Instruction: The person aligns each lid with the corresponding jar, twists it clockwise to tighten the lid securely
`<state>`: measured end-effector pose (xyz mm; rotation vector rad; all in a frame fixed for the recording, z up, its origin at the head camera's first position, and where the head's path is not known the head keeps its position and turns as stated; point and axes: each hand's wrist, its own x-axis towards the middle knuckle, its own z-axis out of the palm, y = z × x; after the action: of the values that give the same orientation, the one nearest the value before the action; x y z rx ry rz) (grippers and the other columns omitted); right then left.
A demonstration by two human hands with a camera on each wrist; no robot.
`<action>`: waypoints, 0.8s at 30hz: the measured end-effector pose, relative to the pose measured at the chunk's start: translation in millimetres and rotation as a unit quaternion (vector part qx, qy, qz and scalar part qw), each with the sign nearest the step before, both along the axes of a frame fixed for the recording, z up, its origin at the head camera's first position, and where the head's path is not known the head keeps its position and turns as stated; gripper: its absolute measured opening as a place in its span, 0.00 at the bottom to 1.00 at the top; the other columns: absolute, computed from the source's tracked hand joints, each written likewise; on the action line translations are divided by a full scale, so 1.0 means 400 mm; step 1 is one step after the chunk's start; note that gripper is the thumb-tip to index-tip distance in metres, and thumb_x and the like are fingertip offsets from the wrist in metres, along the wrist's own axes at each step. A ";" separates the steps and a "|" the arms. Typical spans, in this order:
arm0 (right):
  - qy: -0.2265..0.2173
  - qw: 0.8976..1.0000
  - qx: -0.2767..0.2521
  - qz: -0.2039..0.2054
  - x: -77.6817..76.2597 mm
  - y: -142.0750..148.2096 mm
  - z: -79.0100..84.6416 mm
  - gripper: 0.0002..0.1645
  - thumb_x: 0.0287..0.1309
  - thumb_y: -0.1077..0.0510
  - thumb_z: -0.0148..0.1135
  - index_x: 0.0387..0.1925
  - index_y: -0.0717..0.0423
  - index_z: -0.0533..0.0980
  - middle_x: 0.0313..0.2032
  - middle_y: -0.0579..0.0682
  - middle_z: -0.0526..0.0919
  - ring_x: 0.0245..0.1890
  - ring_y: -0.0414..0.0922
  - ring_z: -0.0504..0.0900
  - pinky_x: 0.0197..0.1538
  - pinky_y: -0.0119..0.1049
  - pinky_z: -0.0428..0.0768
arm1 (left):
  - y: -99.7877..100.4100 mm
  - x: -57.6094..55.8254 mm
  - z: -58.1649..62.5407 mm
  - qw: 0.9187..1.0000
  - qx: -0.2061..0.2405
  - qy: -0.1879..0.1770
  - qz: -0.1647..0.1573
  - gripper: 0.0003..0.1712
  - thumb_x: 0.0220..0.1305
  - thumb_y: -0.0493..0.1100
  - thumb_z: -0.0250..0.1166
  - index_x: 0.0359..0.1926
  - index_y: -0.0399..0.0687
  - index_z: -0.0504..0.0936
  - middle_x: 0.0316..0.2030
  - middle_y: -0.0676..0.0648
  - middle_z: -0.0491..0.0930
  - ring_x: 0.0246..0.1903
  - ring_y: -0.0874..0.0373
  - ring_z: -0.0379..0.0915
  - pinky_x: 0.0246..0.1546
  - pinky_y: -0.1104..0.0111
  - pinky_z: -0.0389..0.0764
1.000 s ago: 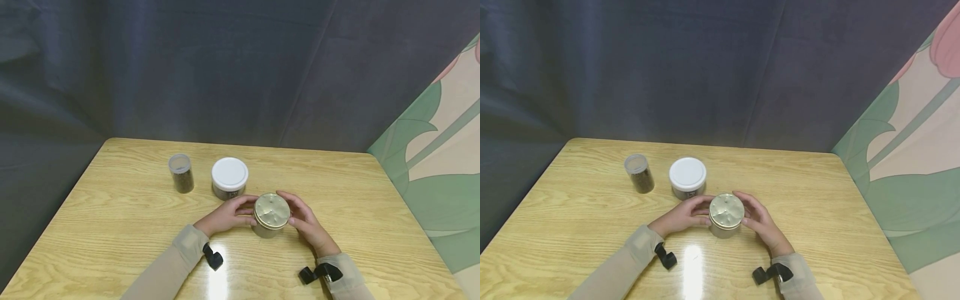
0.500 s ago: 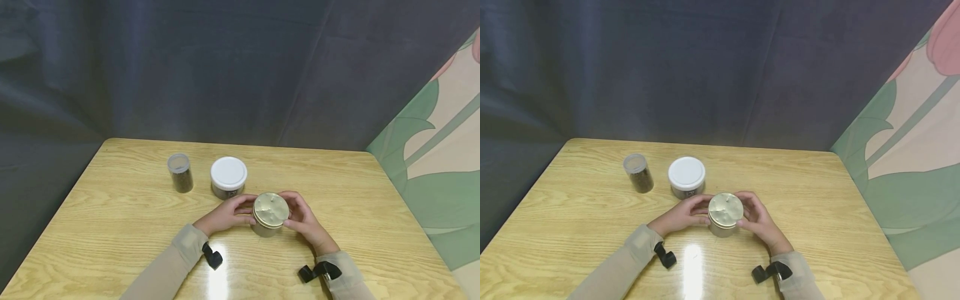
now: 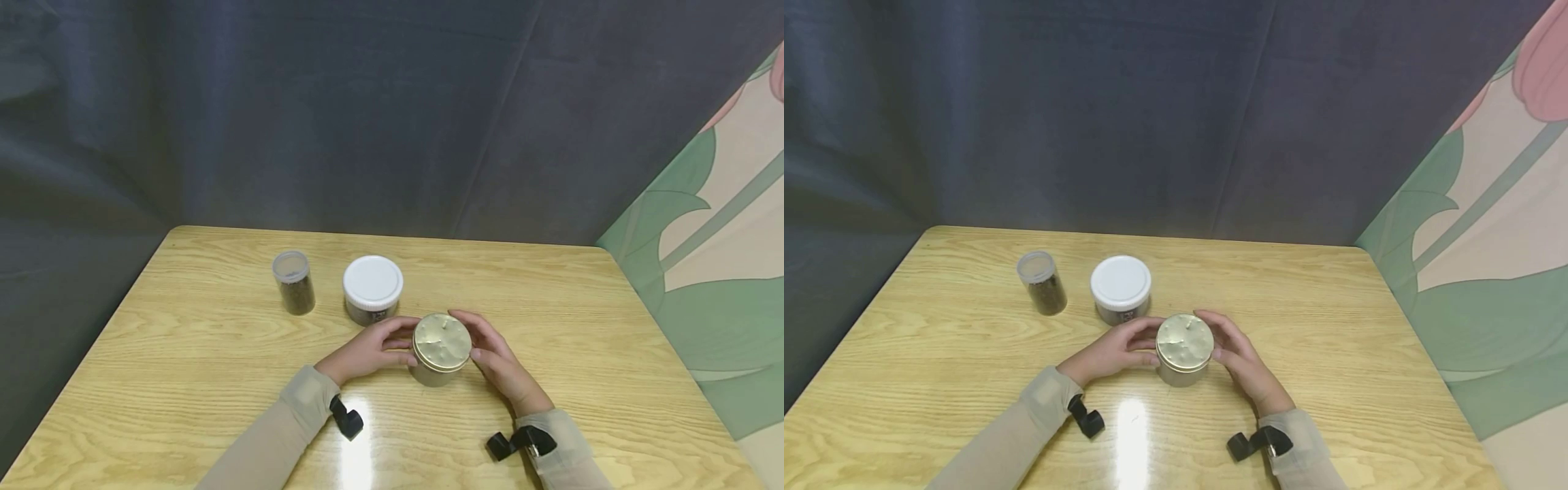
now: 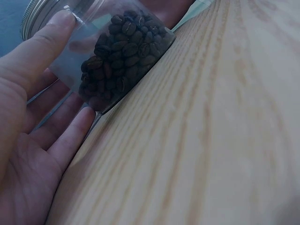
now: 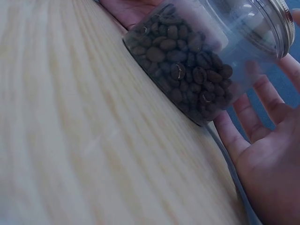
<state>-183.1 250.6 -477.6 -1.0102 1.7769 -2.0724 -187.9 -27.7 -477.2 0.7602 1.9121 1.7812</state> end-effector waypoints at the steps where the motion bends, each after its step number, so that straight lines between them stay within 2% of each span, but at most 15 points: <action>1: -0.002 1.000 -0.003 0.004 0.000 -0.001 0.002 0.38 0.60 0.70 0.43 0.73 0.65 0.60 0.68 0.49 0.70 0.69 0.44 0.68 0.71 0.33 0.69 | 0.000 0.001 0.001 1.000 0.001 0.000 0.000 0.39 0.66 0.36 0.70 0.74 0.39 0.64 0.72 0.41 0.66 0.67 0.48 0.70 0.65 0.69 0.76; 6: -0.006 1.000 -0.007 0.010 0.000 -0.002 0.003 0.37 0.61 0.69 0.44 0.73 0.67 0.60 0.68 0.49 0.71 0.69 0.44 0.68 0.71 0.34 0.70 | -0.001 0.000 -0.004 1.000 0.002 -0.001 0.000 0.39 0.65 0.36 0.70 0.74 0.39 0.64 0.72 0.41 0.66 0.66 0.48 0.70 0.65 0.69 0.76; 15: 0.002 1.000 -0.010 -0.006 -0.005 0.008 -0.011 0.34 0.64 0.67 0.59 0.69 0.68 0.60 0.65 0.50 0.72 0.65 0.44 0.69 0.69 0.33 0.71 | 0.000 -0.003 -0.007 1.000 0.004 0.002 0.001 0.40 0.65 0.36 0.71 0.74 0.39 0.64 0.71 0.41 0.66 0.66 0.48 0.71 0.65 0.68 0.77; 21: -0.010 1.000 -0.014 -0.009 0.000 0.006 -0.006 0.36 0.60 0.71 0.63 0.68 0.60 0.62 0.63 0.49 0.72 0.63 0.42 0.71 0.67 0.30 0.73 | 0.000 -0.001 -0.005 1.000 0.007 0.003 0.001 0.39 0.65 0.35 0.70 0.74 0.38 0.64 0.71 0.40 0.66 0.66 0.47 0.71 0.65 0.68 0.77; 24: -0.012 1.000 -0.015 -0.010 0.003 0.005 -0.004 0.36 0.60 0.69 0.64 0.68 0.59 0.61 0.63 0.49 0.72 0.63 0.41 0.70 0.67 0.30 0.72 | 0.000 -0.001 -0.005 1.000 0.009 0.000 0.000 0.39 0.65 0.35 0.70 0.74 0.37 0.64 0.72 0.39 0.65 0.66 0.47 0.70 0.65 0.68 0.77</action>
<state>-182.1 252.5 -479.1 -0.9749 1.7559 -2.1197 -188.3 -27.8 -479.4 0.7663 1.8986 1.7994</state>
